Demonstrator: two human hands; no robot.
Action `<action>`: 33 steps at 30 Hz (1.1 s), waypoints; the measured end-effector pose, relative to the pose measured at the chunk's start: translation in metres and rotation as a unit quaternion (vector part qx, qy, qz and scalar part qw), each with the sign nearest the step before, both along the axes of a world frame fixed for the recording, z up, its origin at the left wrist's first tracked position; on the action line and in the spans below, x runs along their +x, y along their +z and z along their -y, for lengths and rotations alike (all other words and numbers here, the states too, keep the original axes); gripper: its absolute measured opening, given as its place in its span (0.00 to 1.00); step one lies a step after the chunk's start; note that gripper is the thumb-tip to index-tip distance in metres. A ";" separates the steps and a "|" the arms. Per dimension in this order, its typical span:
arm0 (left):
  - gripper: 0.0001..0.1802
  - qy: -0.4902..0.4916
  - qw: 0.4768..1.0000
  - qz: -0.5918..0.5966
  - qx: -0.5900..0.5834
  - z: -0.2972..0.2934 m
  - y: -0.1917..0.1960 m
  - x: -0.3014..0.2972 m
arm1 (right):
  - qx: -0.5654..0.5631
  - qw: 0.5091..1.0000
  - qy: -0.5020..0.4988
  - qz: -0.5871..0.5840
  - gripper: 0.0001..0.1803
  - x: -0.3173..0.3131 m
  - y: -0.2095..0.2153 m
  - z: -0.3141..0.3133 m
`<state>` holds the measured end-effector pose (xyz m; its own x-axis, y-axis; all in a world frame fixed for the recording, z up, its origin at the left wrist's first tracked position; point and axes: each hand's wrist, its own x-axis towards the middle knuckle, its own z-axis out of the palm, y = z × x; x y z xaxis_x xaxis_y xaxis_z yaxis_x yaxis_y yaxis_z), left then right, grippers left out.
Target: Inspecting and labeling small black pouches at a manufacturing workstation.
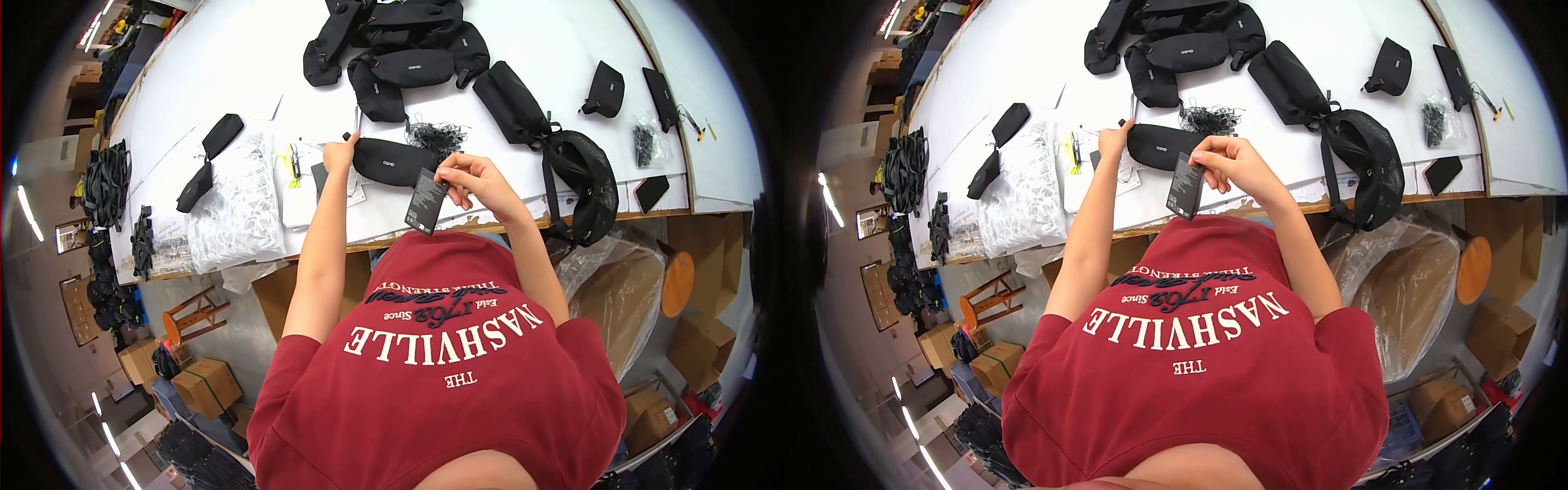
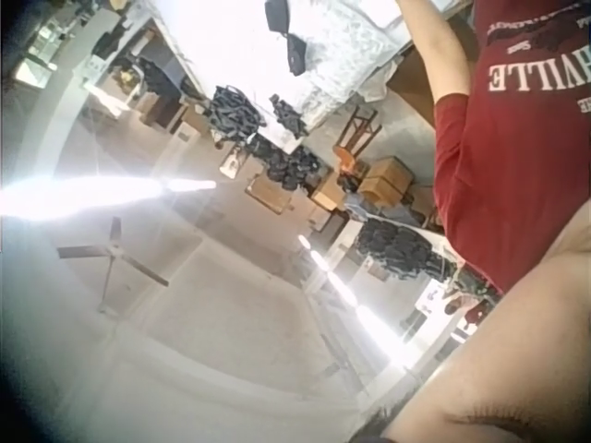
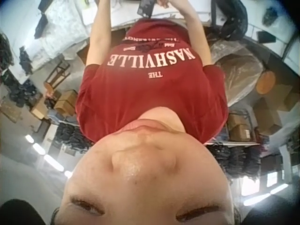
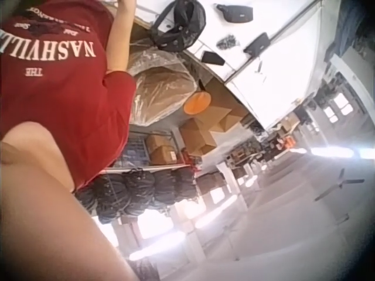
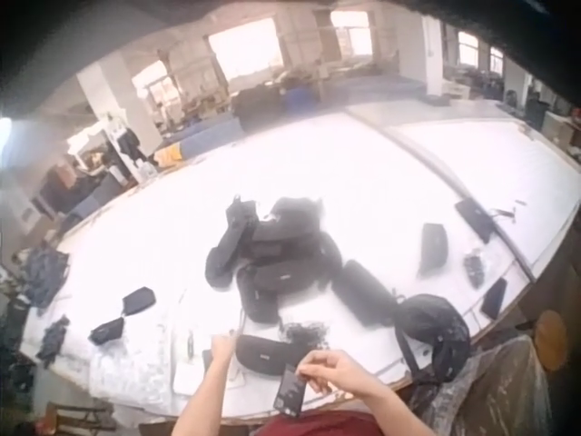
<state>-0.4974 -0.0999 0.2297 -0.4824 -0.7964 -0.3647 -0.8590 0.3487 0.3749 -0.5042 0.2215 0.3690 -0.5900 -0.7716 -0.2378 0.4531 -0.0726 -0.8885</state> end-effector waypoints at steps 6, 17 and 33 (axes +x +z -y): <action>0.15 0.026 0.940 -0.326 0.096 -0.010 0.008 0.023 | 0.023 1.000 0.006 -0.011 0.09 0.005 0.005 0.003; 0.17 -0.209 0.826 -0.312 0.421 -0.110 0.170 0.095 | 0.199 0.928 -0.075 -0.307 0.06 0.026 0.022 0.027; 0.03 -0.207 0.876 -0.421 0.109 -0.145 0.189 0.102 | 0.131 0.957 -0.070 -0.249 0.07 0.031 0.026 0.015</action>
<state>-0.3955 0.0446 0.4186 -0.8850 -0.4450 0.1371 -0.0629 0.4059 0.9117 -0.4729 0.2061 0.3952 -0.7731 -0.6298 -0.0750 -0.0285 0.1526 -0.9879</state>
